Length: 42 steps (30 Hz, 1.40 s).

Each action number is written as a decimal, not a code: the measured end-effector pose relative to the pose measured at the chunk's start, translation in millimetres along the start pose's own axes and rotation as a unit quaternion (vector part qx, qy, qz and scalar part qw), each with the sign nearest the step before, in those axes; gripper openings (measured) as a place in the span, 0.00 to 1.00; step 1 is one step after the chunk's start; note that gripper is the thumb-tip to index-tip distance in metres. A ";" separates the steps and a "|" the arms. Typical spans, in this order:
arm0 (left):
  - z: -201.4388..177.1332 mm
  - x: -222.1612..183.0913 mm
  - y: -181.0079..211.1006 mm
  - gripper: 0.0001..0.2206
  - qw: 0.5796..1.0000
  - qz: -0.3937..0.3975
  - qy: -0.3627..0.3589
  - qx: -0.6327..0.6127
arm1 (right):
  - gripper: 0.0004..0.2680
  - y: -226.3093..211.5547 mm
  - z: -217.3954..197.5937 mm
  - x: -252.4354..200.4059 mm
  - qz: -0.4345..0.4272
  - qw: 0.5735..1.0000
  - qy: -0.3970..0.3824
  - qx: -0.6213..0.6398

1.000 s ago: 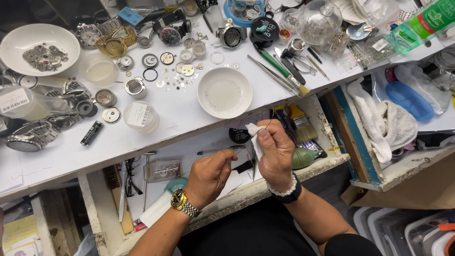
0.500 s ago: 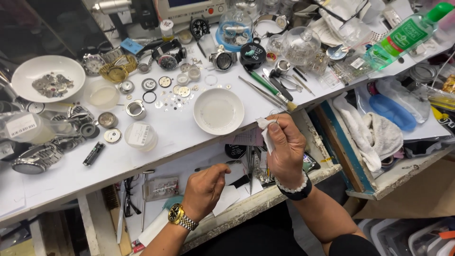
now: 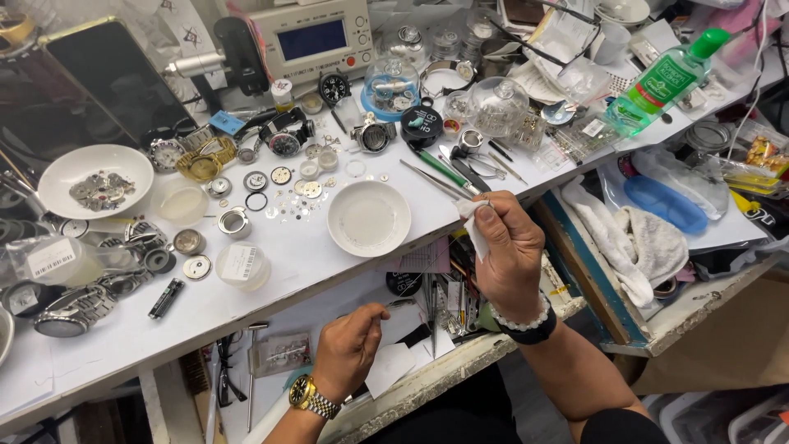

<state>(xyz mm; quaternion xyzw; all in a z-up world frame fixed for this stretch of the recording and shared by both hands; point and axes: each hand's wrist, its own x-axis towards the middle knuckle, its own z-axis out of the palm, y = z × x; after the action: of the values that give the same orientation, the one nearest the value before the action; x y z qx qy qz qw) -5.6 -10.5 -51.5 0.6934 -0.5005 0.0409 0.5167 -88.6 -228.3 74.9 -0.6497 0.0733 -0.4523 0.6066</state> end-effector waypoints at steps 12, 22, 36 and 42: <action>0.8 -2.4 -7.6 0.06 1.000 -0.014 -0.014 0.015 | 0.07 -15.7 -9.7 17.6 -0.011 1.000 -0.004 0.012; 1.6 -3.8 -10.8 0.06 0.999 -0.026 -0.016 0.028 | 0.08 -23.8 -18.4 23.4 0.004 1.000 -0.014 0.027; 1.3 -3.3 -10.4 0.06 0.999 -0.020 -0.023 0.023 | 0.06 -14.5 -18.5 29.2 0.036 0.996 -0.003 0.080; 9.2 -7.4 -9.1 0.07 0.998 -0.037 -0.035 -0.027 | 0.08 5.9 -18.0 7.6 0.129 0.981 -0.058 0.133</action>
<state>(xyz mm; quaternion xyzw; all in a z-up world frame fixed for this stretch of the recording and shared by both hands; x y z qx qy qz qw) -6.9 -12.9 -66.2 0.6985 -0.4930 -0.0157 0.5185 -93.7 -247.7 71.0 -0.5738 0.0603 -0.3376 0.7437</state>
